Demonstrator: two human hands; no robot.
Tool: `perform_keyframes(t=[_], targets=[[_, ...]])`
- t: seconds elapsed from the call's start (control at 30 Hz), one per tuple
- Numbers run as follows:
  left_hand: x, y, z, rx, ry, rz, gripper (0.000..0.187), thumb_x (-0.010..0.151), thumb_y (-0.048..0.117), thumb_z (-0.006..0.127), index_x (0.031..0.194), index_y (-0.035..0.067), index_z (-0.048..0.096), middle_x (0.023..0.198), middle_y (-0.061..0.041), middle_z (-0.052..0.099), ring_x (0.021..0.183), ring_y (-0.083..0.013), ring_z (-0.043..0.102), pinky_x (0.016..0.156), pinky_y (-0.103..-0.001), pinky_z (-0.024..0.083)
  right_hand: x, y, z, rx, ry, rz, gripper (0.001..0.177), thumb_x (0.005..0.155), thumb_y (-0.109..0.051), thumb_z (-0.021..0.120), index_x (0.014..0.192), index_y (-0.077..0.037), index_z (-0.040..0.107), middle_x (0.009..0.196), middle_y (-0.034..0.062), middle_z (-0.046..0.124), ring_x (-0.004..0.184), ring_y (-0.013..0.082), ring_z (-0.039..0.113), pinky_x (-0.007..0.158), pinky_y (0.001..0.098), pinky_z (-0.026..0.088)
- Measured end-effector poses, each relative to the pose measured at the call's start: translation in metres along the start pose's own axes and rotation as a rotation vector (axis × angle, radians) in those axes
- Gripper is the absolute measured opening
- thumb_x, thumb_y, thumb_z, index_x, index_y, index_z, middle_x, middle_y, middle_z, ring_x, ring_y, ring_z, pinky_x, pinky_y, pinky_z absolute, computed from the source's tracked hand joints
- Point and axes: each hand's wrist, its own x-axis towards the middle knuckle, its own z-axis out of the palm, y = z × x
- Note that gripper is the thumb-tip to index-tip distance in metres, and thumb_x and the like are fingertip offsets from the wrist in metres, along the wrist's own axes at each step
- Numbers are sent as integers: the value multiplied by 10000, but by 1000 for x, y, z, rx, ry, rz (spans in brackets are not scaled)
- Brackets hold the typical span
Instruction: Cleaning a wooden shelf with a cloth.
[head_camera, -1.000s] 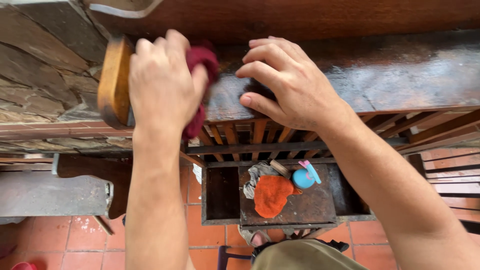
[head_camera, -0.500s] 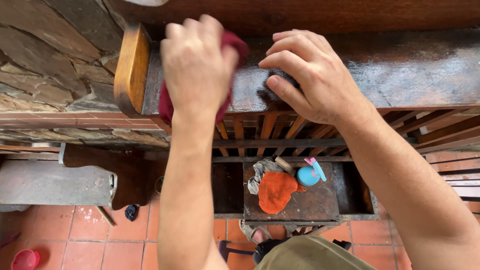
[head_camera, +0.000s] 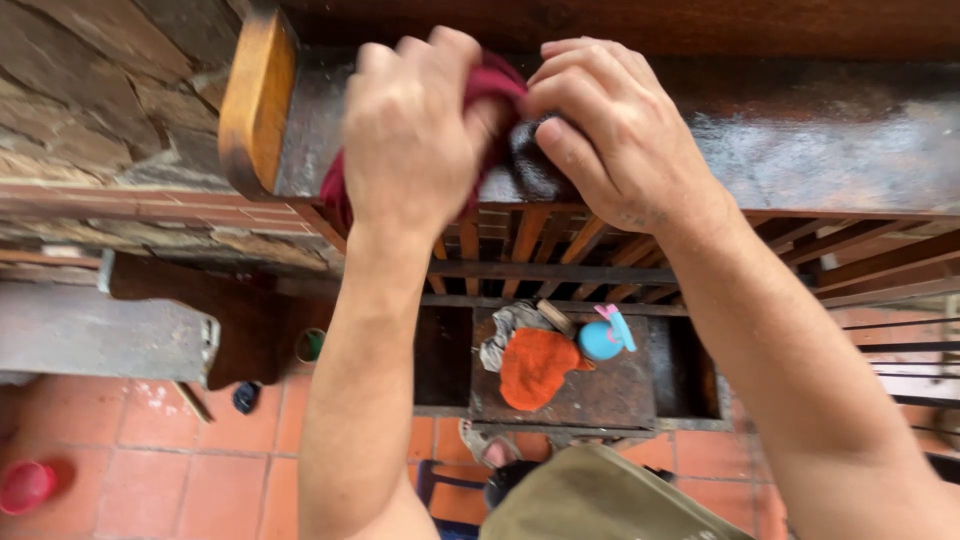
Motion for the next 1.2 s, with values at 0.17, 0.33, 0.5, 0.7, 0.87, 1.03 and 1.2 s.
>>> perform_keyframes(t=[0.17, 0.33, 0.5, 0.7, 0.87, 1.03, 1.2], targets=[[-12, 4, -42, -248, -149, 71, 320, 816, 337, 820, 1021, 128, 691, 940, -68, 707, 858, -300, 654, 754, -436, 559, -2, 2, -4, 42, 7, -17, 449, 1199, -407, 397, 1171, -42, 659, 1254, 141, 647, 1349, 365, 572, 1172, 487, 426], [3, -28, -22, 185, -392, -209, 315, 908, 387, 793, 1015, 109, 691, 950, -106, 713, 861, -316, 668, 677, -461, 556, -2, 1, -3, 38, 12, -21, 612, 1224, -519, 293, 1201, -55, 692, 1273, 145, 652, 1387, 381, 570, 1190, 516, 426], [11, -23, 36, 332, -92, -51, 372, 860, 297, 799, 1135, 67, 704, 987, -114, 695, 898, -272, 670, 661, -371, 582, 1, -1, -2, 44, 29, -28, 629, 1219, -528, 287, 1164, -43, 683, 1280, 142, 649, 1387, 375, 573, 1205, 510, 424], [19, -10, -50, -126, -491, 60, 286, 788, 340, 801, 952, 126, 703, 937, -71, 697, 920, -277, 647, 811, -460, 565, -2, 2, -3, 31, 21, -26, 591, 1227, -497, 305, 1175, -51, 689, 1267, 135, 680, 1380, 366, 585, 1216, 525, 410], [16, -56, -9, 76, -322, -173, 303, 962, 300, 738, 1108, 47, 658, 1096, -144, 668, 1036, -328, 638, 845, -463, 585, -2, 3, 1, 27, 29, -30, 584, 1219, -493, 304, 1180, -60, 694, 1242, 130, 688, 1363, 362, 594, 1203, 520, 419], [7, -79, 55, -14, 249, -110, 442, 1111, 178, 609, 1466, -34, 451, 1490, -222, 495, 1385, -367, 527, 1157, -445, 574, -4, 11, 4, -12, 38, -53, 588, 1228, -485, 283, 1176, -56, 683, 1246, 143, 680, 1359, 358, 595, 1194, 516, 423], [20, -52, 91, 254, 264, 20, 558, 1009, 310, 736, 1387, 33, 434, 1374, -213, 496, 1293, -398, 502, 1113, -487, 509, -3, 12, 7, -154, 219, 156, 551, 1228, -426, 289, 1279, -36, 676, 1342, 166, 624, 1302, 340, 579, 1117, 476, 441]])
